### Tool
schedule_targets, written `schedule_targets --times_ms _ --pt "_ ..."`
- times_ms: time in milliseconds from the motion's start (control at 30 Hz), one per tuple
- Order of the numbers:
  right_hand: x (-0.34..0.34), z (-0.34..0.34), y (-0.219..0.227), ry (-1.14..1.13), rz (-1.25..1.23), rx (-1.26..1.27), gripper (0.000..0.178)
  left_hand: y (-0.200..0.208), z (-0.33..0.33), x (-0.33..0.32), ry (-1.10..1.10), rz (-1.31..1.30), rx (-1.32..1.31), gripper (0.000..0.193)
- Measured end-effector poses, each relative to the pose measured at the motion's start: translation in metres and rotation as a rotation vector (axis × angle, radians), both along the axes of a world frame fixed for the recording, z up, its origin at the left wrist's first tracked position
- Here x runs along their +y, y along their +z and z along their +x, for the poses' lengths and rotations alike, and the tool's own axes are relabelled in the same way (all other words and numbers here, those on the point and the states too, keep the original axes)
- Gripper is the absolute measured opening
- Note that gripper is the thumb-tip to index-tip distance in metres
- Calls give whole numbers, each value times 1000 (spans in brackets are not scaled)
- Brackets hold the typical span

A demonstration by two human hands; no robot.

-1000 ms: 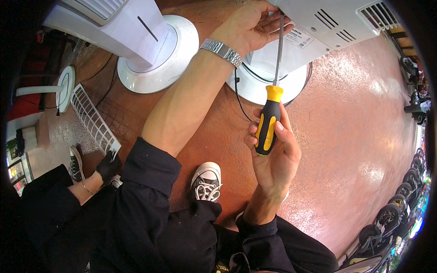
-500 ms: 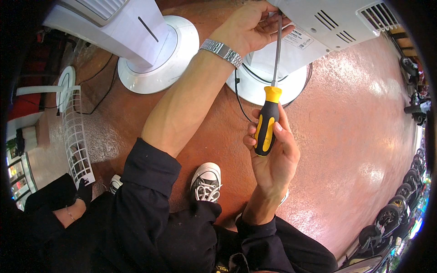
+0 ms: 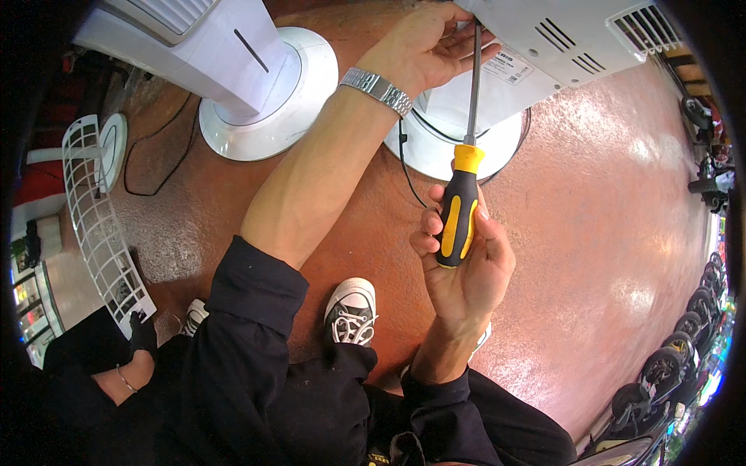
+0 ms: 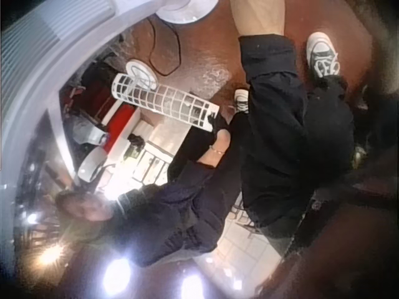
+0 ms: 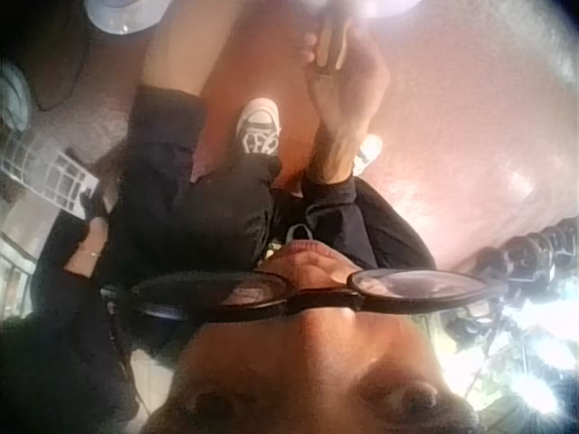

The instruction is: The person uses a screwdriver to remove screws from the base of a white tower fan. They briefly adjust their clothing, then continue unscrewing and repositioning the fan to access additional screws.

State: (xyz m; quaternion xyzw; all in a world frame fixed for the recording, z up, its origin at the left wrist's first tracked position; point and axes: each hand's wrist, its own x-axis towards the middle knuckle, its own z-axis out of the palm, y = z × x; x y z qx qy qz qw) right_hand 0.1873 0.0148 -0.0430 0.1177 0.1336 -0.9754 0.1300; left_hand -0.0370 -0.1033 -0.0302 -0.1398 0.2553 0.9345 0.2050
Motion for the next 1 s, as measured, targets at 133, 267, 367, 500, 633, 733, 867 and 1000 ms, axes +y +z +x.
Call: schedule_targets --times_ms 133,267,367,500,633,733,867,1000 --pt "1 -1 5 -20 92 -12 56 4 -1 5 17 19 -1 13" --pt "-3 -4 11 -28 193 -18 59 -8 -10 5 -17 114 91 12" --pt "-8 -3 11 -38 268 -36 61 -23 -20 2 -66 232 187 13" --pt "-7 -7 15 -62 436 -45 64 -14 -20 22 7 203 50 14" --pt "-21 -10 18 -100 617 -68 60 -24 -27 14 -11 273 45 12" --pt "-22 -12 9 -145 776 -80 59 -25 -25 16 24 256 100 11" --pt "-25 -16 6 -167 873 -98 58 -22 -19 14 43 213 100 12" --pt "-28 -16 3 -167 832 -86 57 -25 -19 13 24 246 109 11"
